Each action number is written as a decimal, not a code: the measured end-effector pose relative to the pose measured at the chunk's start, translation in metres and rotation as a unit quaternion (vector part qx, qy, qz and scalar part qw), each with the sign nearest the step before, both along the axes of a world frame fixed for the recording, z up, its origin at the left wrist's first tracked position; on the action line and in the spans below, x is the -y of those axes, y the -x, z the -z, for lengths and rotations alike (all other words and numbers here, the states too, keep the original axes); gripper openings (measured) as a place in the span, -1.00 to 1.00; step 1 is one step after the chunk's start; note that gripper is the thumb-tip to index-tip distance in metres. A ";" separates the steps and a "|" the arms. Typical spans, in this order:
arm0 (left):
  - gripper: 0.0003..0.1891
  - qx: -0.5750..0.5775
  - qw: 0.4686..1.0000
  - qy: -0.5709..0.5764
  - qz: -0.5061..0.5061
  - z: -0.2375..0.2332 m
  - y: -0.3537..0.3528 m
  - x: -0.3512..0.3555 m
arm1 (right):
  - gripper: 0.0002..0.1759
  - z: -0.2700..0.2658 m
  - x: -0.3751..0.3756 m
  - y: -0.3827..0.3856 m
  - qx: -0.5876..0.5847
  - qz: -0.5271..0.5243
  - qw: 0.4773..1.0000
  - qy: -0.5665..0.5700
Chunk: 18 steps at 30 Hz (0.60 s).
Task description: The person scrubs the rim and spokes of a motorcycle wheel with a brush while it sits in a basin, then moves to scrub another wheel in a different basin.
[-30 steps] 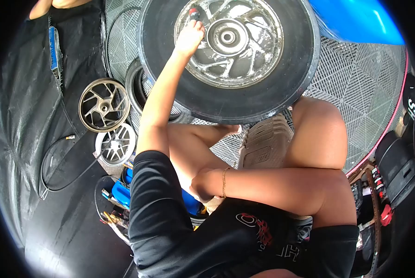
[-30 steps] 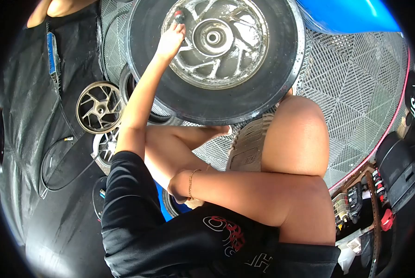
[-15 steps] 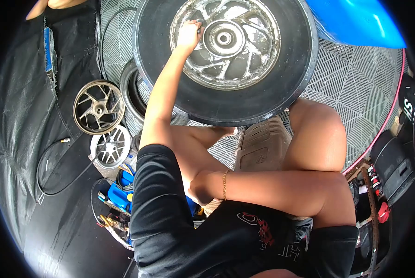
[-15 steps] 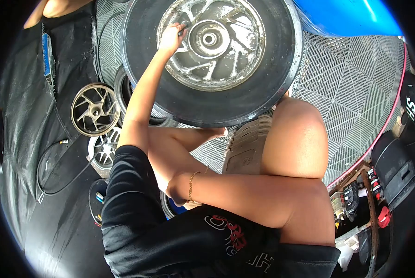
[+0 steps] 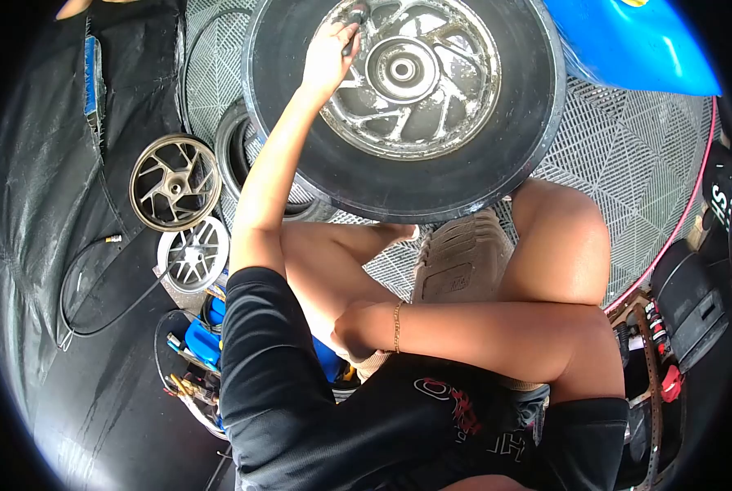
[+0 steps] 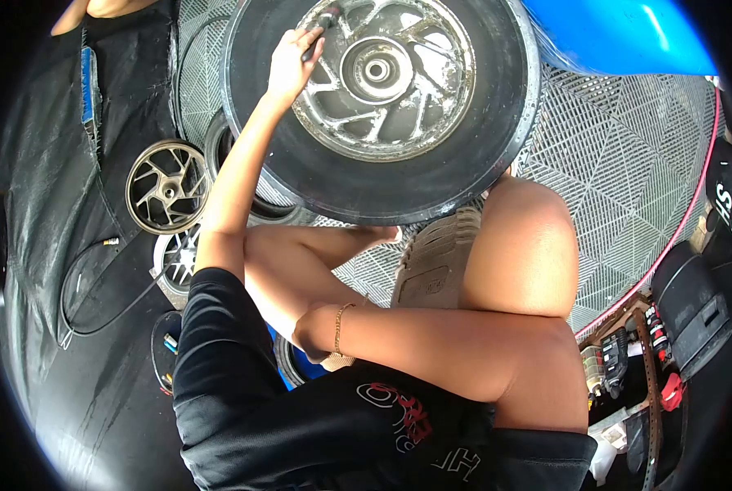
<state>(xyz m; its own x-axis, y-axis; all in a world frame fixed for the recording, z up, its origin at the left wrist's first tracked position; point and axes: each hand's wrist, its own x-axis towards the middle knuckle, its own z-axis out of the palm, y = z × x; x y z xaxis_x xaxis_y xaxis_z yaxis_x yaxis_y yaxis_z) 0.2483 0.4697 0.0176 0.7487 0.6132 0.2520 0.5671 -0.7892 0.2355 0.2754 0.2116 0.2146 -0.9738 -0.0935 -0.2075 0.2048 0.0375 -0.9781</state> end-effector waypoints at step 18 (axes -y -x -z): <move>-0.81 -0.036 0.995 -0.066 -0.058 -0.002 -0.005 -0.015 | -0.77 0.004 0.003 0.007 0.041 -0.038 0.998 0.040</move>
